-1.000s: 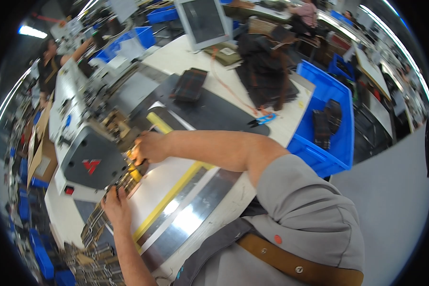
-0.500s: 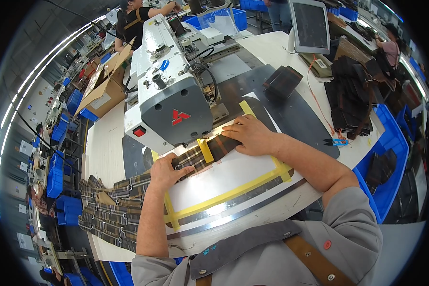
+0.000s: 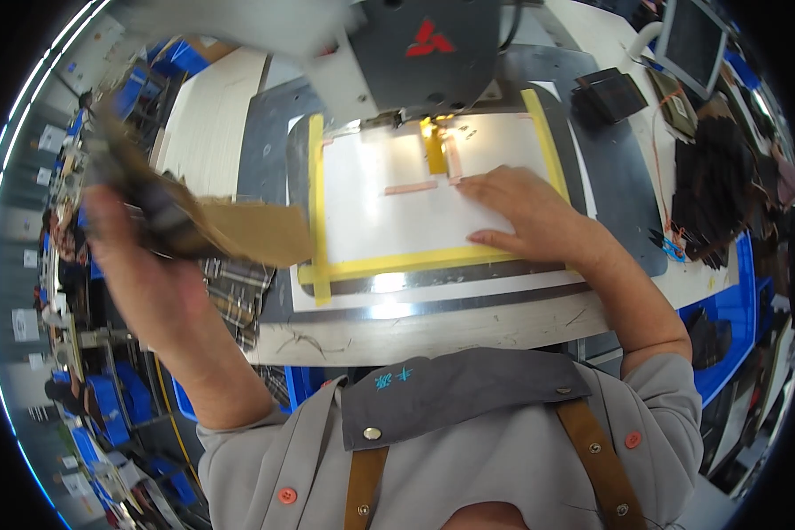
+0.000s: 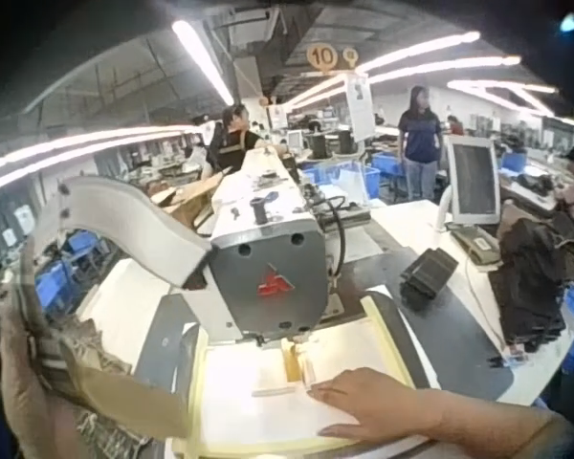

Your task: Sewing fabric straps using an industrial sewing machine.

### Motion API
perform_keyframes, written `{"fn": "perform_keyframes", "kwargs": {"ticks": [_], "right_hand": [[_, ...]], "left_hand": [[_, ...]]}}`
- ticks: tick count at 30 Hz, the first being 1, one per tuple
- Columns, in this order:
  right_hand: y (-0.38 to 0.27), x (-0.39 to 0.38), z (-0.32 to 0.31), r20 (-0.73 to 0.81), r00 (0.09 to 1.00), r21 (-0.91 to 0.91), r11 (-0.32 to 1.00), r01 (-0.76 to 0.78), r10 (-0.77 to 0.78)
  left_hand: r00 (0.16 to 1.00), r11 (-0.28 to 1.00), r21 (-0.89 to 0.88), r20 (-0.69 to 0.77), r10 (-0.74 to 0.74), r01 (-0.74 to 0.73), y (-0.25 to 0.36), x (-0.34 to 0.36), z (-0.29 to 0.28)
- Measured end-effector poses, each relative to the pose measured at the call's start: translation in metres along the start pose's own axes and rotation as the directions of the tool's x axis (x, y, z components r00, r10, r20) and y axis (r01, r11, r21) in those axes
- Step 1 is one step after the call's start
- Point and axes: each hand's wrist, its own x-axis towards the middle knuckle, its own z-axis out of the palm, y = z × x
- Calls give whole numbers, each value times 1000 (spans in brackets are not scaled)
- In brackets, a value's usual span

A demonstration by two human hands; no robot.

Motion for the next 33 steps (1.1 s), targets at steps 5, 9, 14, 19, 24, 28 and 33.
{"fn": "perform_keyframes", "kwargs": {"ticks": [5,9,14,19,24,28,33], "right_hand": [[-78,25,9,-146,966,488,834,258,-214],[-80,25,27,-89,996,788,612,73,-4],[-51,20,31,216,958,721,631,-287,189],[-50,20,30,76,966,698,679,-229,247],[-50,16,30,32,991,742,661,-109,128],[-31,5,23,65,966,815,544,-197,252],[-12,9,27,77,924,763,574,-296,374]], "left_hand": [[998,961,-271,21,52,-45,49,22,-39],[964,910,-402,-183,-194,107,-11,24,-59],[793,989,116,-609,2,87,-101,-4,-79],[942,730,659,329,-65,-180,-114,-57,-11],[395,647,642,766,-508,-412,-130,-57,45],[357,599,797,585,-728,-83,-139,-27,33],[509,461,885,367,-779,67,-164,-11,6]]}}
